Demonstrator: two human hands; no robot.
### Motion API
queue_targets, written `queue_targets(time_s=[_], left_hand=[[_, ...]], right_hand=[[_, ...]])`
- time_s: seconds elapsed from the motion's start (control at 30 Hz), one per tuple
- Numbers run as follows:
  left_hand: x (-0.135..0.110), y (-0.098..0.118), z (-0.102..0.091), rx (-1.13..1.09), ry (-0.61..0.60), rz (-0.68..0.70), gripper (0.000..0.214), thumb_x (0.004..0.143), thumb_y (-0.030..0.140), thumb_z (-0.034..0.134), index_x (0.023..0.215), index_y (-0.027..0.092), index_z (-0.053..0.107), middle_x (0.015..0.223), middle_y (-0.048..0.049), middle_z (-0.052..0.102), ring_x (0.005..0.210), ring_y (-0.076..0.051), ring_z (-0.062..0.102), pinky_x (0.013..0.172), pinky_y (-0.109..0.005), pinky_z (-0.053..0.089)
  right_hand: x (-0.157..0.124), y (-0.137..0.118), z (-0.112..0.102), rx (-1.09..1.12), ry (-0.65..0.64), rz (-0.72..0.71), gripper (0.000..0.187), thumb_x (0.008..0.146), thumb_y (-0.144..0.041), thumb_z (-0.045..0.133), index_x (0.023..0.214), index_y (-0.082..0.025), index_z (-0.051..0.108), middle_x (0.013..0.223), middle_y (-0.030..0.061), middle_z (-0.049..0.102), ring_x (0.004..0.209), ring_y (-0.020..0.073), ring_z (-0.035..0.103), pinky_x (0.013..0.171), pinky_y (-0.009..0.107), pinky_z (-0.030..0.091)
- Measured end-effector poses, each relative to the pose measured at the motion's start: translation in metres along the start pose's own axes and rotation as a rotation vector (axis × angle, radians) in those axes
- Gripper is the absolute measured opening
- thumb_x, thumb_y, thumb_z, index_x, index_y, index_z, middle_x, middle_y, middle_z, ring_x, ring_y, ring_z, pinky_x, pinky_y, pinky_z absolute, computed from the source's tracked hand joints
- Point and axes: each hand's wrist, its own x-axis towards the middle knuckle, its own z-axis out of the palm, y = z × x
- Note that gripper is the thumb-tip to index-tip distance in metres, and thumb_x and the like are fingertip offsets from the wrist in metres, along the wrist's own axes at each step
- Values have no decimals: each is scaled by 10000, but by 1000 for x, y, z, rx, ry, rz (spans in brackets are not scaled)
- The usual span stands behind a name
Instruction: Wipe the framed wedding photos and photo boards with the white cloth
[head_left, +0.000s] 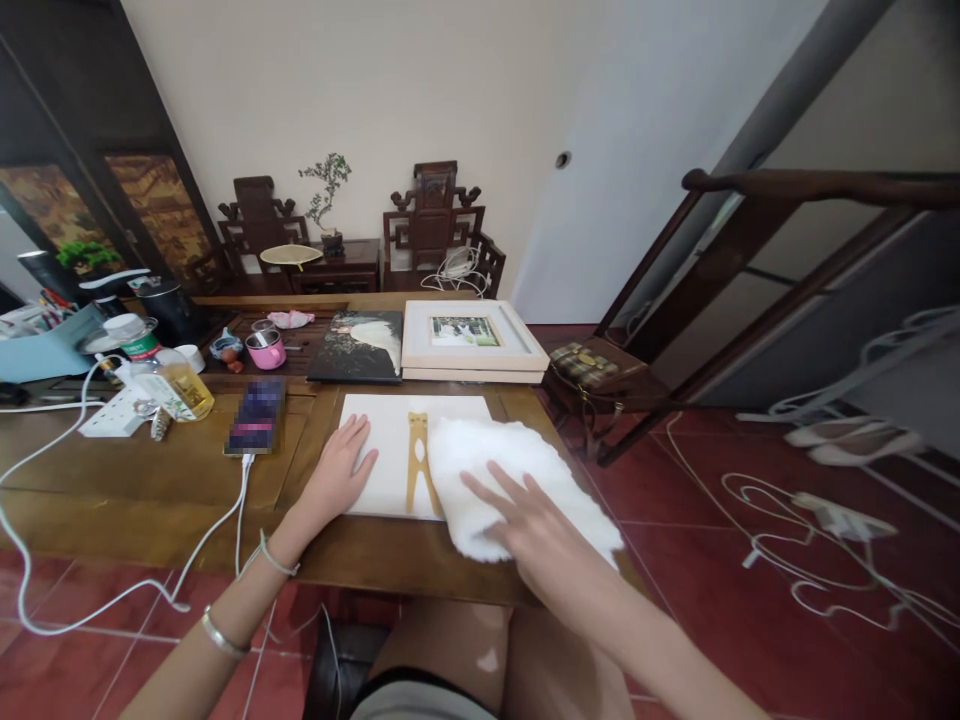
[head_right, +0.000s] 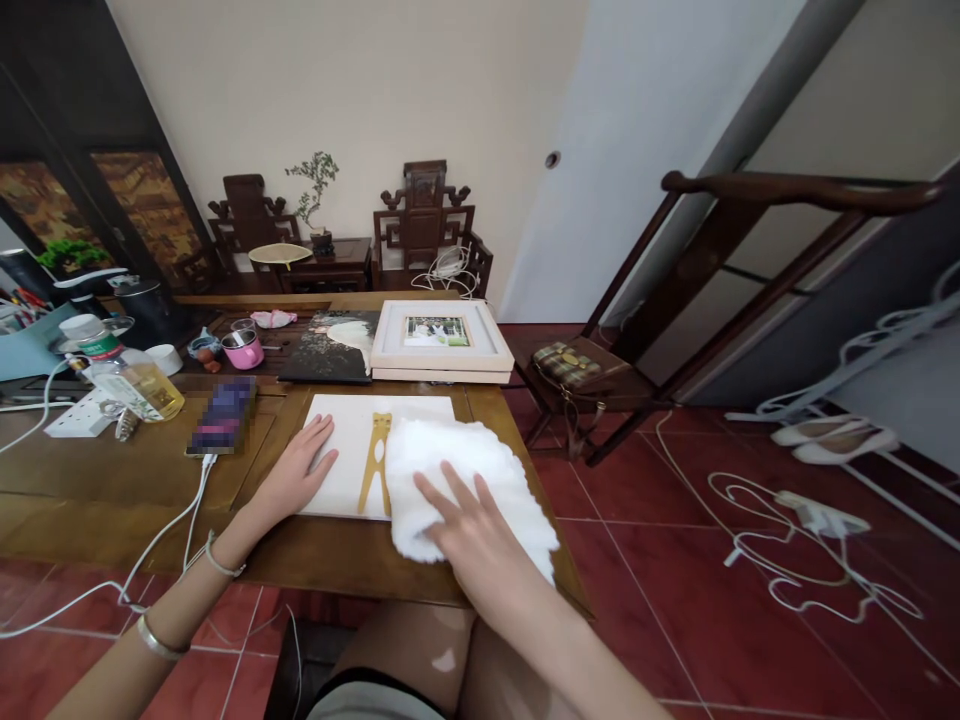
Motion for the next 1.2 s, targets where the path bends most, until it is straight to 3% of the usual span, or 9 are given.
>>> queue_targets(time_s=[0.1, 0.2, 0.43, 0.53, 0.67, 0.87, 1.0, 1.2], left_hand=[[0, 1, -2, -2, -27, 11, 489, 930, 332, 415, 1375, 134, 437, 1463, -141, 405, 1395, -275, 305, 1132, -499, 285], [0, 2, -3, -1, -44, 8, 496, 926, 325, 421, 1376, 115, 440, 1462, -140, 406, 1398, -269, 299, 1139, -491, 274], [1, -4, -11, -77, -8, -26, 470, 893, 373, 509, 1326, 190, 517, 1409, -82, 489, 1350, -256, 390, 1116, -484, 319], [3, -7, -17, -136, 10, -26, 413, 894, 356, 517, 1285, 230, 558, 1356, -64, 547, 1314, -247, 439, 1097, -489, 345], [6, -5, -22, -163, 28, -15, 380, 923, 335, 483, 1279, 232, 565, 1339, -64, 562, 1307, -224, 444, 1104, -468, 346], [10, 0, -27, -150, -17, -52, 406, 933, 374, 480, 1319, 255, 526, 1376, -53, 527, 1322, -217, 424, 1112, -467, 337], [9, 0, -28, -137, -30, -49, 423, 937, 399, 472, 1336, 266, 507, 1387, -44, 518, 1332, -221, 412, 1118, -477, 329], [9, 3, -29, -136, -28, -78, 437, 930, 432, 472, 1327, 255, 519, 1386, -47, 520, 1327, -237, 417, 1113, -498, 331]], right_hand=[[-22, -8, 0, 29, 19, -24, 541, 611, 99, 375, 858, -210, 745, 1492, 31, 375, 1395, 352, 258, 1074, 639, 295], [-19, 0, 2, 37, 35, -14, 581, 571, 109, 355, 878, -194, 744, 1493, 34, 374, 1411, 329, 220, 1098, 617, 278], [54, 54, 9, 69, 74, 65, 509, 612, 62, 418, 938, -168, 733, 1448, 59, 446, 1388, 346, 282, 1096, 619, 267], [77, 61, 8, 87, 85, 111, 496, 656, 52, 432, 998, -160, 722, 1435, 77, 462, 1390, 352, 276, 1093, 633, 247], [57, 45, 12, 128, 101, 78, 458, 650, 42, 473, 958, -167, 738, 1454, 83, 436, 1399, 376, 233, 1115, 648, 171], [4, 25, 14, 191, 107, -32, 350, 640, 30, 466, 704, -187, 732, 1505, -16, 348, 1414, 371, 182, 1144, 628, 141], [24, 45, 5, 255, 47, -1, 429, 636, 28, 466, 851, -214, 748, 1486, -16, 384, 1412, 347, 209, 1143, 618, 158], [63, 60, 5, 231, 103, 133, 414, 665, 15, 477, 923, -167, 745, 1465, 55, 420, 1401, 390, 210, 1128, 653, 127]])
